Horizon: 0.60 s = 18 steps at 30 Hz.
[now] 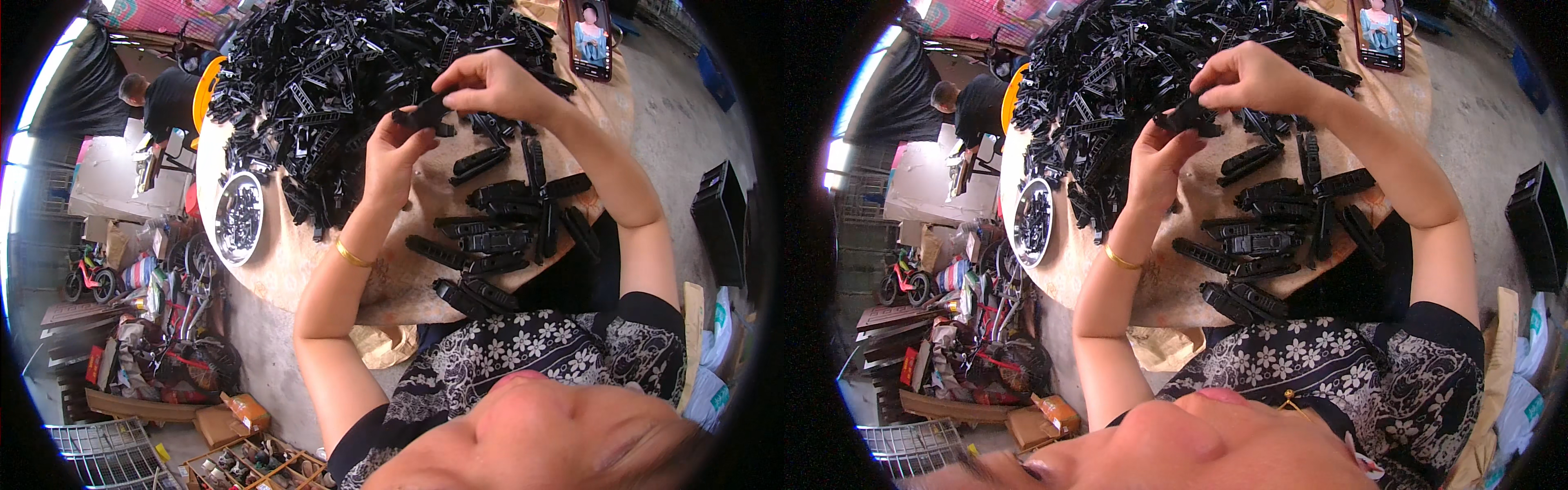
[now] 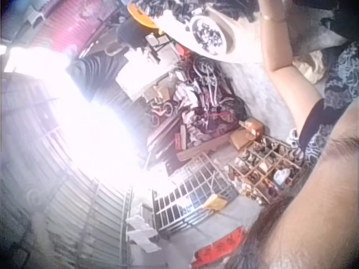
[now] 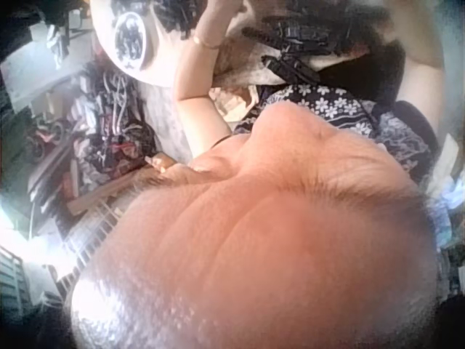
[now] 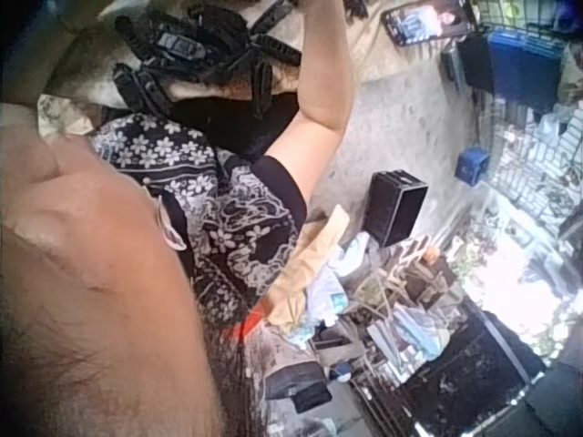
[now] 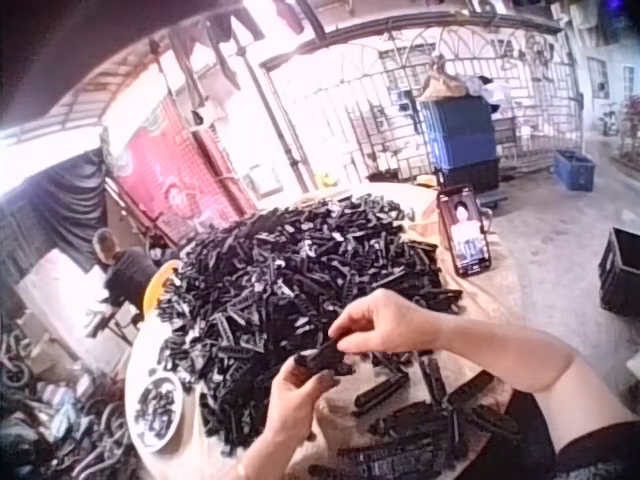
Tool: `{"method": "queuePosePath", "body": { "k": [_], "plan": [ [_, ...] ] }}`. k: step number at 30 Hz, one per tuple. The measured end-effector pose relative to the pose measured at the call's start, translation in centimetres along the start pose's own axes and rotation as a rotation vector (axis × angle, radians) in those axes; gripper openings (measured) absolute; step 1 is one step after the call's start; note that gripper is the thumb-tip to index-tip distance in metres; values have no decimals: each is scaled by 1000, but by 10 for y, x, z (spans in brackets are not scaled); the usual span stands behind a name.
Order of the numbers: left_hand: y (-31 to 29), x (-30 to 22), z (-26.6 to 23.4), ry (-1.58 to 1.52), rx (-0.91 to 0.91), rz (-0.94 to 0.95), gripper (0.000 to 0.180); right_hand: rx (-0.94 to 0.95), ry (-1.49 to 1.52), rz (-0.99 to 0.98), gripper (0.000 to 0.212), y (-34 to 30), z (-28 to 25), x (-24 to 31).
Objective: The person assembles plastic components by hand, picking pieces from a pile on the table, fitting them together, and setting the assembled parts down on the table.
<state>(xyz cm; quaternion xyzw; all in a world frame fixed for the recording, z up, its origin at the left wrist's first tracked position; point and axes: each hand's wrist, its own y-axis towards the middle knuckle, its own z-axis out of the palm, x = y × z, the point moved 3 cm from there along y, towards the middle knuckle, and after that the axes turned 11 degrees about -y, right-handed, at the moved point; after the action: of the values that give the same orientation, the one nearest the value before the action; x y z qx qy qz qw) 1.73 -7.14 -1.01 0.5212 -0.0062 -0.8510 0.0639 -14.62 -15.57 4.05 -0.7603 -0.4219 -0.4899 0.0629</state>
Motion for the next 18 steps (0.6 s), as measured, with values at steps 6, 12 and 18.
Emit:
{"method": "queuePosePath", "body": {
  "k": [6,12,18],
  "plan": [
    [-3,-9,-2,243,-76,46,36,-46,51,42,26,-5,19,-6],
    [-8,-22,9,69,-46,68,39,-90,-103,-41,26,-9,22,3],
    [-8,-32,7,206,-41,113,34,-309,-489,-496,40,-7,15,5]
  ]
}}
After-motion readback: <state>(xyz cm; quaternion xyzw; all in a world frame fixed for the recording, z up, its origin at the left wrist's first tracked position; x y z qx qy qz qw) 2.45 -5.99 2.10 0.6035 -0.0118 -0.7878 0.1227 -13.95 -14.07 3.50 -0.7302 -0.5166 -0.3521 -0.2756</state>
